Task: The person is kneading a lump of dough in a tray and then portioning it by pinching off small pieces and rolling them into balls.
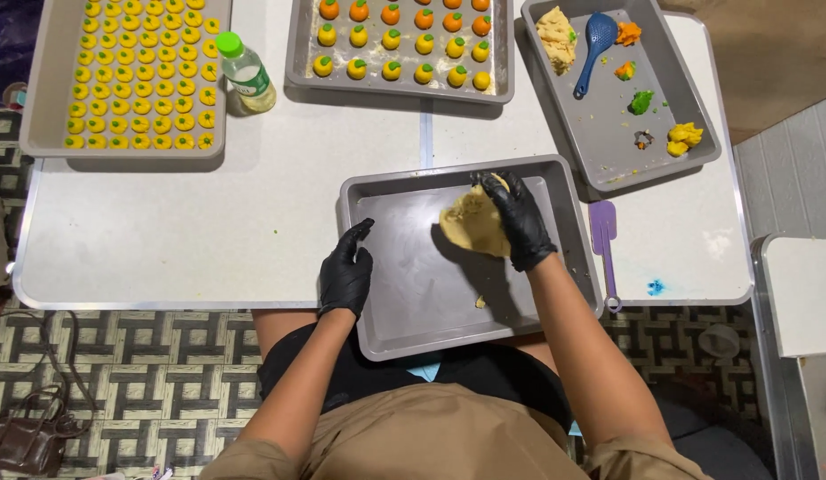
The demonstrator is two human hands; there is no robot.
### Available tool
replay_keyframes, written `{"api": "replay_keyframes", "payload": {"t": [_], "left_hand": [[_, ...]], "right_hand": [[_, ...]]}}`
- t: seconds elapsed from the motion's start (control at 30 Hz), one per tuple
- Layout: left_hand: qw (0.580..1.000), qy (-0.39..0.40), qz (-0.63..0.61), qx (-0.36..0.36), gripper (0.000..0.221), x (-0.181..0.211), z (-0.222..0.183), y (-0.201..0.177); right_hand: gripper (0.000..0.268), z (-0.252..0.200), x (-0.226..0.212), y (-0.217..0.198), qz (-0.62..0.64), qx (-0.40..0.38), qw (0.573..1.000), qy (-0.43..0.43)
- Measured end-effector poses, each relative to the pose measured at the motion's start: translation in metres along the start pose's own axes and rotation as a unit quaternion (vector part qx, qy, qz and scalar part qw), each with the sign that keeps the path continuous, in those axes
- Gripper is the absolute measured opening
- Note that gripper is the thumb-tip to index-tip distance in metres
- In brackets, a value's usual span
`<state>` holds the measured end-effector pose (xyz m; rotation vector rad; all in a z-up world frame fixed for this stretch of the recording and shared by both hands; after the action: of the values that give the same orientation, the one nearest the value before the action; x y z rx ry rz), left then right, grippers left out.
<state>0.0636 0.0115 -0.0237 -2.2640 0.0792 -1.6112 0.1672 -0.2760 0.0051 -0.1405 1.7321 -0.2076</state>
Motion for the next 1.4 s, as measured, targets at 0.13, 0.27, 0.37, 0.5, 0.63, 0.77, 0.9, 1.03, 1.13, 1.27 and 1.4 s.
{"api": "replay_keyframes", "payload": {"t": [0.13,0.27,0.37,0.5,0.63,0.77,0.9,1.03,1.13,1.27,1.4], "left_hand": [[1.0,-0.002,-0.005,-0.006,0.049,0.003,-0.001,0.0],[1.0,-0.002,-0.008,-0.007,0.049,0.003,-0.001,0.001],[1.0,-0.002,0.0,-0.009,0.048,-0.001,0.003,0.002],[1.0,0.001,0.007,-0.012,0.047,-0.003,0.002,0.004],[1.0,0.002,0.008,-0.007,0.043,-0.014,0.01,0.008],[1.0,0.002,0.012,-0.007,0.042,-0.019,0.01,0.008],[1.0,0.001,0.012,-0.005,0.044,-0.028,0.015,0.011],[1.0,0.006,0.007,0.0,0.044,-0.027,0.014,0.01],[1.0,0.009,-0.007,0.007,0.043,-0.025,0.012,0.008],[1.0,0.013,-0.01,-0.002,0.045,-0.029,0.013,0.01],[1.0,0.012,-0.007,-0.004,0.044,-0.038,0.018,0.013]], "right_hand": [[0.043,-0.063,-0.048,0.013,-0.17,-0.028,0.983,-0.063],[0.062,-0.102,-0.008,0.052,-0.352,-0.205,0.898,-0.164],[0.059,-0.102,-0.022,0.05,-0.294,-0.222,0.924,-0.101],[0.041,-0.087,-0.064,0.022,-0.125,-0.109,0.985,0.056],[0.037,-0.029,0.006,-0.023,-0.204,-0.059,0.977,0.007],[0.052,-0.017,0.026,-0.015,-0.347,-0.063,0.936,0.018],[0.063,-0.017,0.045,0.011,-0.452,-0.095,0.887,0.02],[0.065,-0.028,0.039,0.027,-0.494,-0.065,0.867,-0.016],[0.06,-0.028,0.046,0.026,-0.502,-0.052,0.863,-0.012],[0.058,-0.029,0.041,0.026,-0.496,-0.037,0.867,-0.015],[0.058,-0.026,0.046,0.025,-0.492,-0.033,0.87,-0.016]]}}
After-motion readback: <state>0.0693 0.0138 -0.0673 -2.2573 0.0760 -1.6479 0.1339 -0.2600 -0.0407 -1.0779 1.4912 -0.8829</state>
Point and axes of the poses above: each hand's wrist, its own z-axis towards the middle knuckle, its own y-axis out of the palm, x = y × z, the point moved 8 cm from there along z, towards the middle knuckle, and after that the axes turned 2 degrees about y, right-handed, at the moved point
